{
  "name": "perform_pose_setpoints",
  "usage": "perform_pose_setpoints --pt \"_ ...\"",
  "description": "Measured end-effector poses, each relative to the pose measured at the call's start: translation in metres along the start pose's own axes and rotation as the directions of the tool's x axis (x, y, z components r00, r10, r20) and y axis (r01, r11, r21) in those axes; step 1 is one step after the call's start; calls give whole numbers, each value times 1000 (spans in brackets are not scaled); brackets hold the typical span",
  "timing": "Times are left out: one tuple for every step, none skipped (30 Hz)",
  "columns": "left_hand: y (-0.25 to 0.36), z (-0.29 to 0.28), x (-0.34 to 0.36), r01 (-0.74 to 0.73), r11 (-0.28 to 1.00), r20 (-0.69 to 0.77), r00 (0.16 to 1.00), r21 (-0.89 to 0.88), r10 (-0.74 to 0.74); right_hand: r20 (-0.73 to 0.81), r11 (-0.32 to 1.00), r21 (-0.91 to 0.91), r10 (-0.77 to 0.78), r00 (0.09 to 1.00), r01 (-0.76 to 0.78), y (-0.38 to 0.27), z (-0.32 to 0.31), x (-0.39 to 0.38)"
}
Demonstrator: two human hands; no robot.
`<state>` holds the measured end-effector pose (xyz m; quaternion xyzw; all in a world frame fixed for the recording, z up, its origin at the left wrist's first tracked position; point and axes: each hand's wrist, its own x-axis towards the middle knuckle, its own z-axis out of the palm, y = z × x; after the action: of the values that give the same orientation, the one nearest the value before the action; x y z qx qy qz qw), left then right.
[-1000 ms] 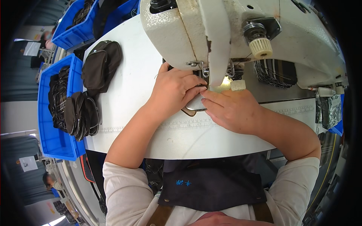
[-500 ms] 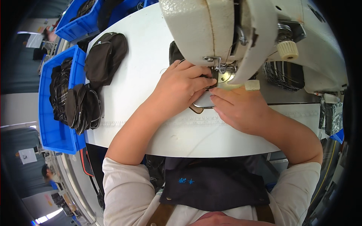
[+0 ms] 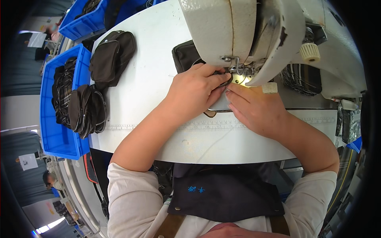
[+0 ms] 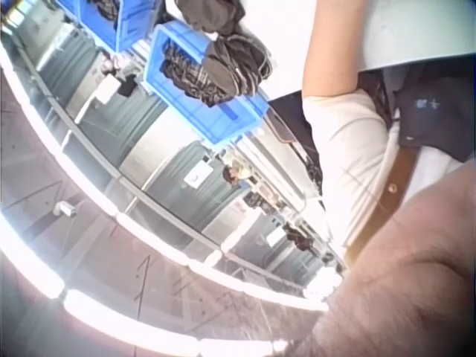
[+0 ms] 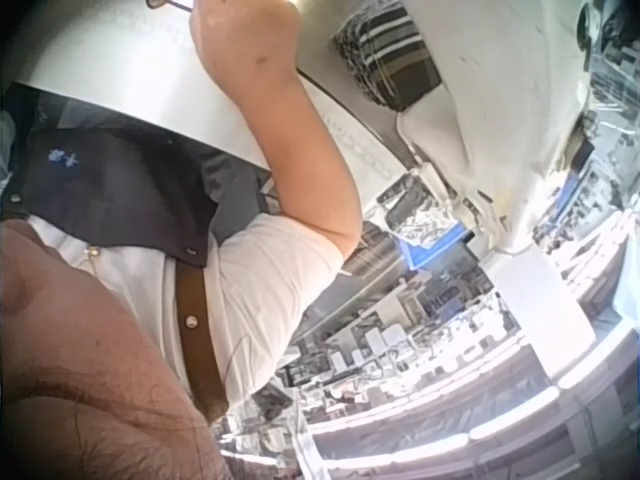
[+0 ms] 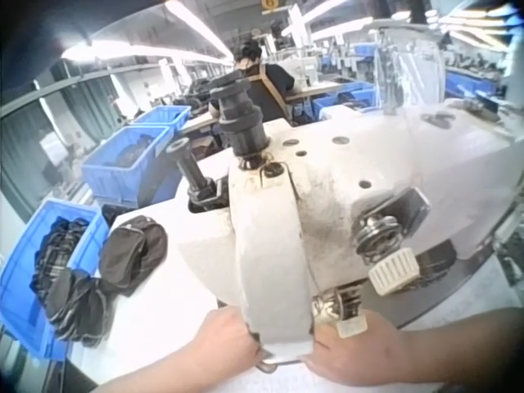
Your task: Using an industrial sewing machine to sew the edges of a small brown leather pouch.
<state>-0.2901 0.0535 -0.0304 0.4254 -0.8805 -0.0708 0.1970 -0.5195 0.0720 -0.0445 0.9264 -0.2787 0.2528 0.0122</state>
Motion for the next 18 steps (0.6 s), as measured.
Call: perform_pose_setpoints --pt "0 0 0 -1 1000 -2 1000 0 1 -2 1000 -9 4 1000 -4 0 1 -1" --pt "0 -1 0 15 999 -2 1000 -47 -15 -4 1000 -17 7 1000 -7 0 1 -1" --pt "0 -1 0 30 995 -1 1000 -94 -31 -4 1000 -18 7 1000 -7 0 1 -1" --pt "1 -2 0 30 995 -1 1000 -94 -30 -10 1000 -18 6 1000 -7 0 1 -1" --pt "2 -4 -1 51 989 -7 999 -141 -53 -16 1000 -17 6 1000 -6 0 1 -1" --pt "2 -5 -1 71 980 -10 997 -188 -74 -16 1000 -19 9 1000 -9 0 1 -1" --pt "0 -6 -2 69 979 -8 997 -190 -71 -28 1000 -3 12 1000 -12 0 1 0" --pt "-3 -7 -2 129 939 45 992 -320 -121 -40 1000 13 15 999 -14 0 0 0" --pt "-5 -7 -2 192 877 104 981 -440 -162 -41 1000 11 18 999 -18 1 1 -1" --pt "-8 -6 -3 189 878 105 982 -440 -158 -35 1000 15 16 999 -15 1 3 -2" --pt "-11 -3 -4 200 831 107 980 -518 -169 -30 1000 20 13 999 -13 1 4 -3" --pt "-11 -2 -3 209 778 109 978 -593 -179 -30 1000 17 17 999 -17 1 2 -4" --pt "-10 -3 -2 206 778 110 978 -594 -175 64 998 11 59 996 -60 0 0 -6" --pt "-8 -5 0 211 786 133 977 -581 -165 158 995 0 102 982 -103 -1 -2 -7" --pt "-6 -7 0 218 796 153 975 -565 -159 156 995 0 102 983 -103 -1 -2 -7" --pt "-5 -5 0 217 797 153 976 -563 -158 158 996 -6 94 983 -94 -1 -2 -6" --pt "-4 0 0 108 926 39 994 -361 -101 161 996 -11 87 983 -86 -2 -3 -6" --pt "-4 4 0 9 992 -58 998 -126 -17 159 996 -11 86 983 -85 -2 -3 -6"
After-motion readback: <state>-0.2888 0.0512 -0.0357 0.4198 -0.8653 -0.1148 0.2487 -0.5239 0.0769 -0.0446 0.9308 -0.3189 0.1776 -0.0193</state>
